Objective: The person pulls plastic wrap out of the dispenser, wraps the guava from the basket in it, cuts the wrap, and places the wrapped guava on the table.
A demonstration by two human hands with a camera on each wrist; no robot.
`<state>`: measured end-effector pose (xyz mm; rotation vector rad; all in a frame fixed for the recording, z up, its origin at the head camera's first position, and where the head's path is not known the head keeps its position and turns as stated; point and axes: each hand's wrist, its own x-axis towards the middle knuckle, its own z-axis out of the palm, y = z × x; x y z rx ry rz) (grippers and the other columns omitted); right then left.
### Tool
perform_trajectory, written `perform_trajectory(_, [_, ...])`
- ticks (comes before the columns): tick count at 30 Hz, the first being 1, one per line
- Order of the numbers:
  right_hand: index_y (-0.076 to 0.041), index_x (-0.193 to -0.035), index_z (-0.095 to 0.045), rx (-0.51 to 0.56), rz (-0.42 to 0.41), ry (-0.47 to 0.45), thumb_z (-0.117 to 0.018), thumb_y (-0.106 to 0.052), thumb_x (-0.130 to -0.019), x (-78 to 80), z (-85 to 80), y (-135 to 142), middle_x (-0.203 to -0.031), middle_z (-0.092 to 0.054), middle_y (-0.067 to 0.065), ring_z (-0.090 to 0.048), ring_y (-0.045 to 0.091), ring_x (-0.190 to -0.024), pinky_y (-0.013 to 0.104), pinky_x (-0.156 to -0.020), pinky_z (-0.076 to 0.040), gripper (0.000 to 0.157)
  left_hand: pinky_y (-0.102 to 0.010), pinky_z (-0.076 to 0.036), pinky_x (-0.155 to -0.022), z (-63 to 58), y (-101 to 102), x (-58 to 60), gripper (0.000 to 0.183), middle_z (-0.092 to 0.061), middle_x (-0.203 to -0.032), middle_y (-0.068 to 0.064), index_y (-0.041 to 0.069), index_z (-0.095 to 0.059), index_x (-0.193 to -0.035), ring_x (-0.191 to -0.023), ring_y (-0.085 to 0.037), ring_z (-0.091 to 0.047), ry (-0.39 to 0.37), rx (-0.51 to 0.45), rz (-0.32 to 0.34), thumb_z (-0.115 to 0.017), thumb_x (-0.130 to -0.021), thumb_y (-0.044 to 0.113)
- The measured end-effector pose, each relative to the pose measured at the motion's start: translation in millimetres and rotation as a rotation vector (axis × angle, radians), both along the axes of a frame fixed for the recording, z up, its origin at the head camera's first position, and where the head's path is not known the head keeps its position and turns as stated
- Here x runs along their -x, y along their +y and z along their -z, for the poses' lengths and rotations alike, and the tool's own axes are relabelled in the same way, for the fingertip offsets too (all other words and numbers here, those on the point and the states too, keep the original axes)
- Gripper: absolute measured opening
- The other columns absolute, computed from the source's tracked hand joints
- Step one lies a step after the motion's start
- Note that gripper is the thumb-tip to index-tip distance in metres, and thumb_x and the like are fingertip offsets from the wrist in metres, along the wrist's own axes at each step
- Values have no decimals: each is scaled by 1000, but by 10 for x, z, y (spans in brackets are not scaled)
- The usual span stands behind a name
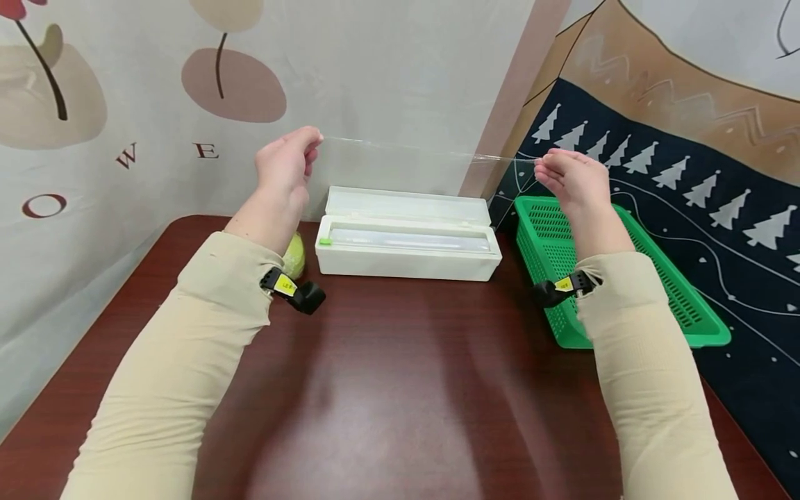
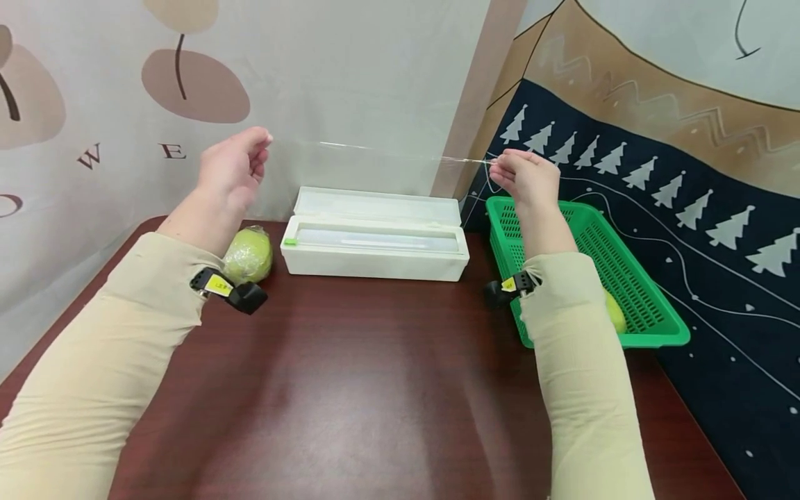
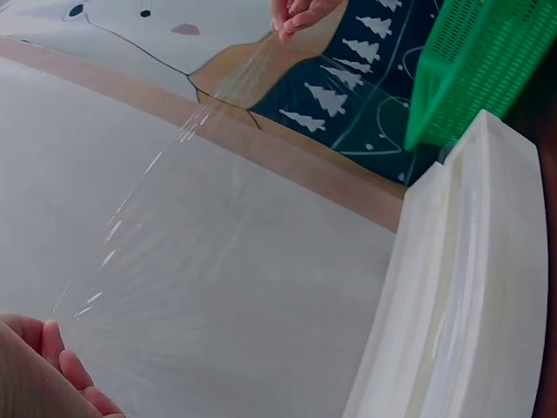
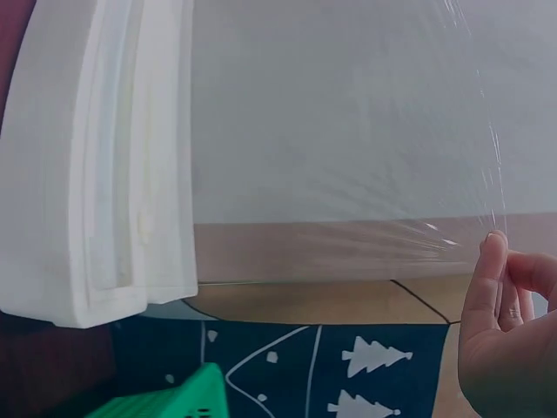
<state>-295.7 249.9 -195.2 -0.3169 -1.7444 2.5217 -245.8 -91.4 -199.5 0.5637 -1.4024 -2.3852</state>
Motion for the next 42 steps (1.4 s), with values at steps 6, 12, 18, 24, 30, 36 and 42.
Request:
perform_trajectory(6, [-5, -89, -65, 29, -10, 18, -67, 0, -82, -20, -89, 22, -72, -70, 7, -67, 15, -63, 20, -61, -55, 9, -16, -35, -58, -90, 5, -23, 18, -51, -58, 3, 7, -59, -63, -70, -11, -44, 37, -36, 18, -63, -80, 2])
perform_trajectory(12, [-5, -92, -66, 45, -13, 27, -69, -2, -81, -51, -174, 50, -74, -70, 7, -68, 15, -66, 20, -63, -55, 12, -16, -36, -59, -180, 18, -37, 17, -52, -60, 2, 7, -59, -65, -71, -11, -45, 54, -51, 30, -65, -79, 1])
perform_trajectory(18, [-5, -94, -67, 66, -2, 43, -70, -3, -80, -72, -254, 76, -76, -71, 7, -68, 16, -66, 21, -63, -55, 15, -16, -35, -59, -265, 32, -71, 19, -53, -59, 1, 6, -60, -62, -71, -11, -45, 88, -81, 55, -66, -79, -1])
perform_trajectory(24, [-5, -95, -67, 61, -3, 62, -70, -2, -80, -95, -314, 78, -76, -71, 8, -68, 16, -66, 21, -62, -55, 15, -17, -34, -58, -316, 25, -111, 21, -52, -54, 1, 6, -61, -59, -69, -12, -44, 122, -97, 68, -66, -79, -2])
perform_trajectory(30, [-5, -96, -67, 60, -12, 82, -70, -3, -81, -114, -374, 89, -76, -71, 8, -69, 17, -66, 21, -61, -55, 16, -17, -32, -57, -363, 15, -148, 23, -51, -52, 1, 6, -62, -58, -67, -11, -43, 159, -102, 77, -66, -79, -3])
perform_trajectory(36, [-5, -97, -67, 77, -22, 100, -70, -3, -81, -143, -426, 108, -77, -72, 9, -69, 17, -67, 22, -62, -55, 17, -18, -32, -59, -401, 2, -183, 21, -53, -53, 1, 6, -63, -60, -68, -11, -43, 175, -111, 98, -67, -79, -1])
perform_trajectory(42, [-4, -95, -67, 78, -39, 132, -70, -3, -81, -180, -479, 130, -76, -71, 9, -69, 18, -66, 22, -62, -55, 14, -18, -33, -59, -452, -15, -195, 14, -54, -60, 0, 5, -64, -67, -69, -11, -44, 200, -93, 93, -69, -80, 2])
